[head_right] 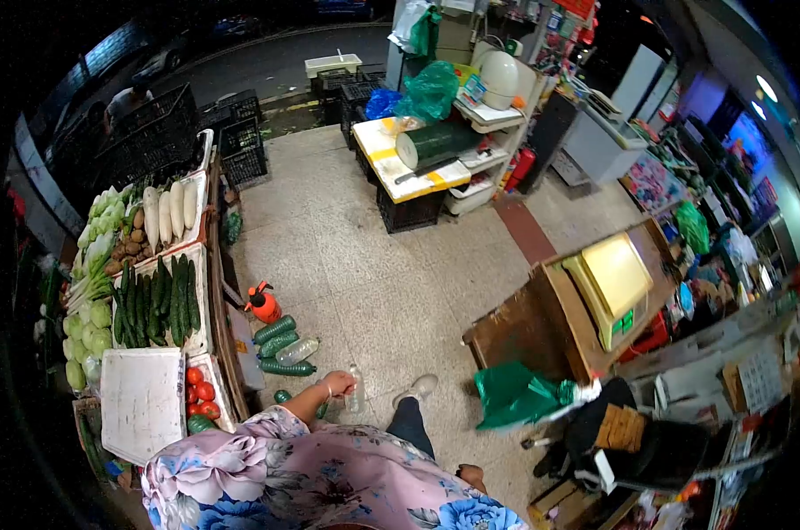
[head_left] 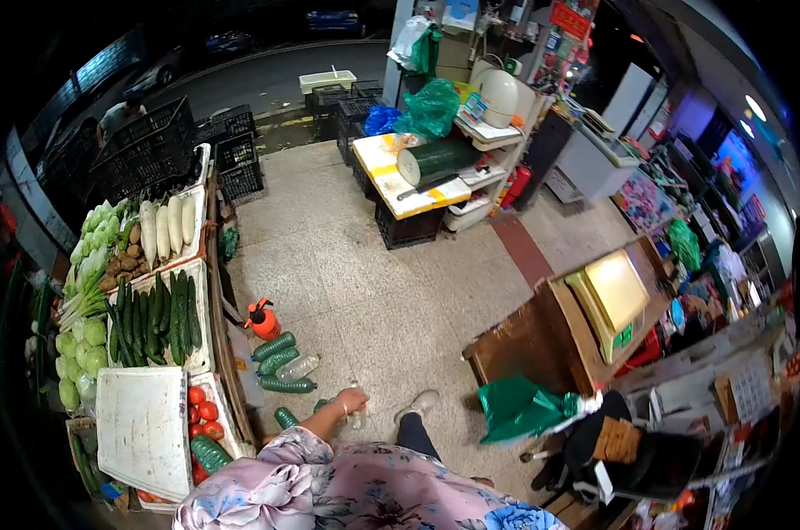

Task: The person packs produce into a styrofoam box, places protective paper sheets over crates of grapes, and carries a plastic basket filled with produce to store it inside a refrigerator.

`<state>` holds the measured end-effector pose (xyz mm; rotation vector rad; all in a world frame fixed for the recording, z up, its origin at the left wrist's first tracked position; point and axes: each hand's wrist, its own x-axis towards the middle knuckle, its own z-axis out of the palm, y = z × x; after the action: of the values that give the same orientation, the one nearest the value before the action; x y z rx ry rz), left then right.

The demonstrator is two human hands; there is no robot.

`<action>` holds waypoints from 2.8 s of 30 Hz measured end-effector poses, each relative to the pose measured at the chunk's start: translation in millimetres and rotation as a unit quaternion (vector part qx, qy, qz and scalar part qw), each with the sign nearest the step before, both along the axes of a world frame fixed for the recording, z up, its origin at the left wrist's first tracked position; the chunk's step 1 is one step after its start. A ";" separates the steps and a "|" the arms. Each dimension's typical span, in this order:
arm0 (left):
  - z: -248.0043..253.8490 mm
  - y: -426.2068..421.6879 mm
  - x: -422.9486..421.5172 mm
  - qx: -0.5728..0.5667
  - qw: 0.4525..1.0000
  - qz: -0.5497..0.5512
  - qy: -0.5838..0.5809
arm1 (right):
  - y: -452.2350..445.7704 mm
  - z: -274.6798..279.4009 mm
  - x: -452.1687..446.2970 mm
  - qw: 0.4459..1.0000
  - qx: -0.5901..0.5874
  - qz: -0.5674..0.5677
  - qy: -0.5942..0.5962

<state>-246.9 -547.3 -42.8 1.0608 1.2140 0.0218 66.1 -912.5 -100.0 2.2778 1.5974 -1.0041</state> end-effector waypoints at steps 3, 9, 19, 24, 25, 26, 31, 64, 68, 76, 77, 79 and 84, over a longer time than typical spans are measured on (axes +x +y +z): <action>-64.9 39.3 -36.6 0.188 0.936 -0.265 0.134 | 91.7 -2.3 40.9 0.997 -0.053 -0.032 0.050; -53.4 75.1 -93.6 0.039 0.944 -0.070 0.319 | 318.3 87.7 116.7 0.906 -0.169 -0.267 0.280; -26.5 279.2 29.1 -0.100 0.942 0.233 0.220 | 654.8 109.2 186.7 0.835 0.176 -0.336 0.399; -40.0 423.0 106.4 -0.085 0.950 0.206 0.217 | 689.1 83.6 214.3 0.916 0.015 -0.217 0.338; -42.3 443.9 132.1 -0.097 0.952 0.194 0.216 | 684.1 104.3 231.6 0.899 -0.052 -0.257 0.351; -45.4 466.8 159.4 -0.109 0.955 0.177 0.212 | 683.6 105.3 252.3 0.914 -0.094 -0.266 0.293; -27.8 624.6 272.8 -0.067 0.976 -0.059 0.198 | 656.0 80.9 345.9 0.792 -0.020 -0.545 0.274; -60.3 765.9 1095.6 0.106 0.841 -0.440 0.296 | 672.7 2.3 978.2 0.797 0.087 -0.581 0.139; -60.1 828.5 1254.2 0.241 0.708 -0.601 0.282 | 645.6 1.8 1031.1 0.801 -0.006 -0.587 0.120; -42.6 815.0 1587.4 0.256 0.874 -0.406 0.071 | 679.7 -4.4 1197.7 0.704 0.005 -0.691 0.163; -9.1 791.6 1612.5 0.224 0.914 -0.339 0.002 | 680.0 -9.9 1219.2 0.701 0.008 -0.693 0.168; 24.8 749.1 1655.4 0.082 0.946 -0.315 -0.003 | 680.3 -16.5 1267.7 0.701 0.015 -0.689 0.182; 33.2 710.8 1734.9 0.303 0.557 -0.773 -0.013 | 677.8 -17.5 1435.7 0.598 0.093 -0.740 0.293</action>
<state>1487.9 163.5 -9.7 2.4270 -0.2084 -0.9734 1501.8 -234.8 -117.5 3.4005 -0.8310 -1.9726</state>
